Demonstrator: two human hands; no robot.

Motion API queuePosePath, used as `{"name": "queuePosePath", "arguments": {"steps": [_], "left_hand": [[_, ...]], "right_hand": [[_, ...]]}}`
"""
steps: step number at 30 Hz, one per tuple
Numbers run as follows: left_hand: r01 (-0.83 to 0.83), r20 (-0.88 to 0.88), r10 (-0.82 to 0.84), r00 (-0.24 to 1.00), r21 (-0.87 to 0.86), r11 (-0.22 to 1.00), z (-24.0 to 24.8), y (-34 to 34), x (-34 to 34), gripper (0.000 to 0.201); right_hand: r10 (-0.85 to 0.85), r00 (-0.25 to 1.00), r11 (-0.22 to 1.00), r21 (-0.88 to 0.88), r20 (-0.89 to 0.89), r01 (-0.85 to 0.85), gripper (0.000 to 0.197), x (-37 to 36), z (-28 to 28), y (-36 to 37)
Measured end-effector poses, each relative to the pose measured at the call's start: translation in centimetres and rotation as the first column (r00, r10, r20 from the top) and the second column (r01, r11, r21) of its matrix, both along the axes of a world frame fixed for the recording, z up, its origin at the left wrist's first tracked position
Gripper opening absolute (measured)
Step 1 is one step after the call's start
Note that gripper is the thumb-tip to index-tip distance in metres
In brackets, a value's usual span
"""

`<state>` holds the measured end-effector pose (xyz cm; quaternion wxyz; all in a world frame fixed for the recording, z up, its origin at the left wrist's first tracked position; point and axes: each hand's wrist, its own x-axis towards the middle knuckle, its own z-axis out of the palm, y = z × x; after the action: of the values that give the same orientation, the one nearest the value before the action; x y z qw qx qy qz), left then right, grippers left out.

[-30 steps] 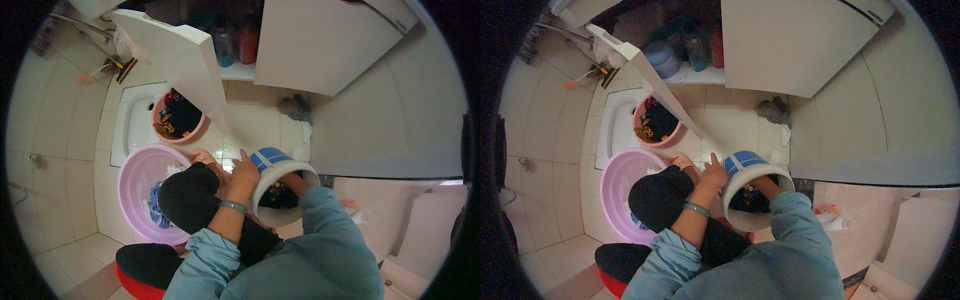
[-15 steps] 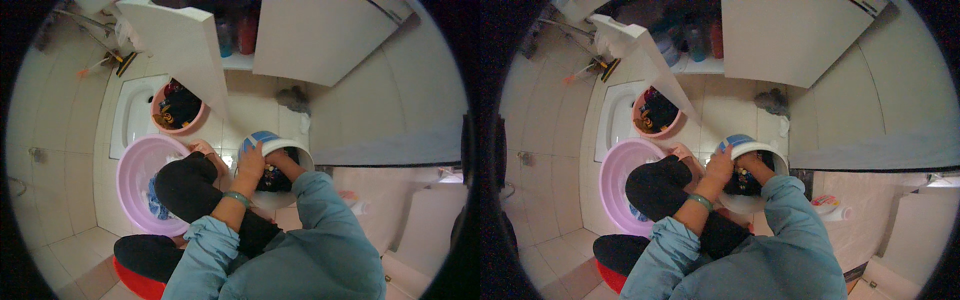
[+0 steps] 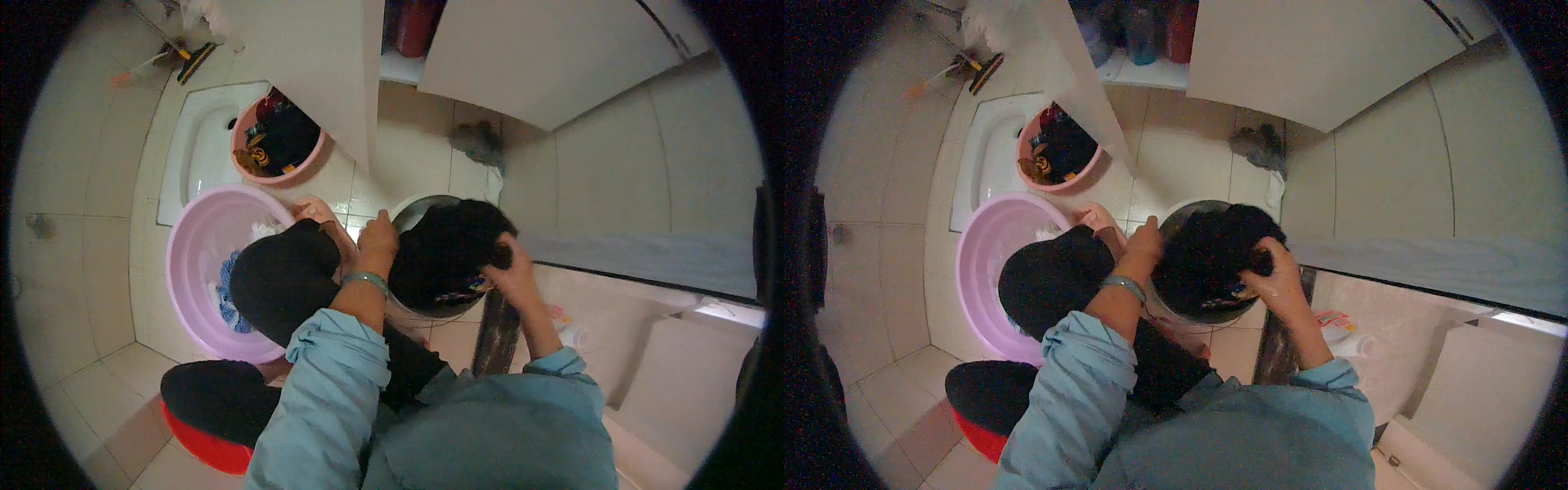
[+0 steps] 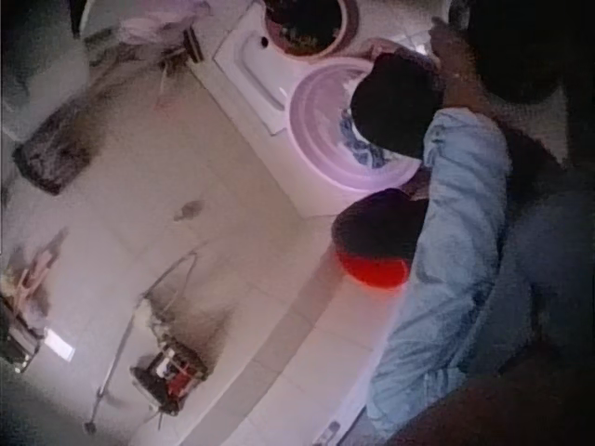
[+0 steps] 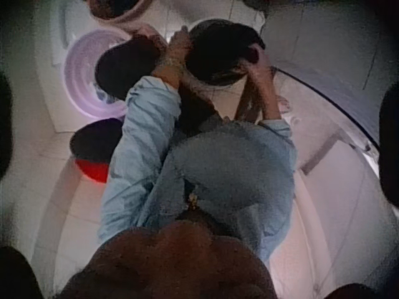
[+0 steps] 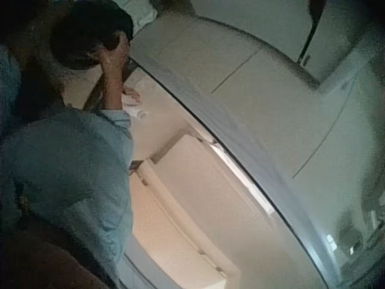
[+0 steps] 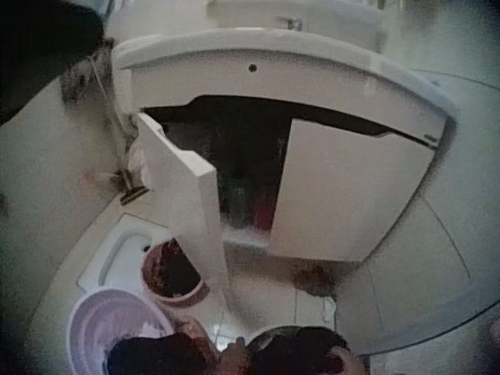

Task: The person washes clothes by hand in a bathroom. They transfer clothes between a pink basin and a white bucket, add liquid detergent, and scrub the items by hand.

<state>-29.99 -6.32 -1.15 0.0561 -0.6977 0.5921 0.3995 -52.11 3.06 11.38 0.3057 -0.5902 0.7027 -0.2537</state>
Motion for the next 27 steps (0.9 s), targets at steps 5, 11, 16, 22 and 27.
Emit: {"name": "queuePosePath", "arguments": {"steps": [5, 11, 16, 22, 27], "left_hand": [[-0.101, -0.044, 0.104, 0.994, 0.056, 0.993, -1.1, -0.4, 0.6, 0.029], [-0.12, -0.081, 0.126, 0.989, 0.078, 0.99, -1.6, -0.3, 0.7, 0.032], [-0.209, -0.091, 0.22, 0.971, 0.113, 0.971, -1.7, -0.7, 0.7, 0.037], [-0.248, -0.092, 0.26, 0.961, 0.125, 0.961, -2.7, -0.7, 1.8, 0.039], [-0.207, -0.089, 0.223, 0.971, 0.161, 0.965, -1.8, -1.0, -0.3, 0.042]], "right_hand": [[-0.236, 0.917, 0.932, -0.191, 0.32, 0.307, 0.051, -2.4, 3.9, 1.9], [-0.204, 0.892, 0.817, -0.432, 0.403, 0.382, 0.056, -2.9, 10.0, 0.7], [-0.148, 0.895, 0.775, -0.513, 0.421, 0.369, 0.057, -1.8, 12.4, -1.1], [-0.095, 0.969, 0.773, -0.596, 0.23, 0.217, 0.061, 0.1, 7.7, -2.7], [0.019, 1.0, 0.989, -0.147, -0.014, -0.021, 0.078, 2.5, -4.0, 0.7]]}}
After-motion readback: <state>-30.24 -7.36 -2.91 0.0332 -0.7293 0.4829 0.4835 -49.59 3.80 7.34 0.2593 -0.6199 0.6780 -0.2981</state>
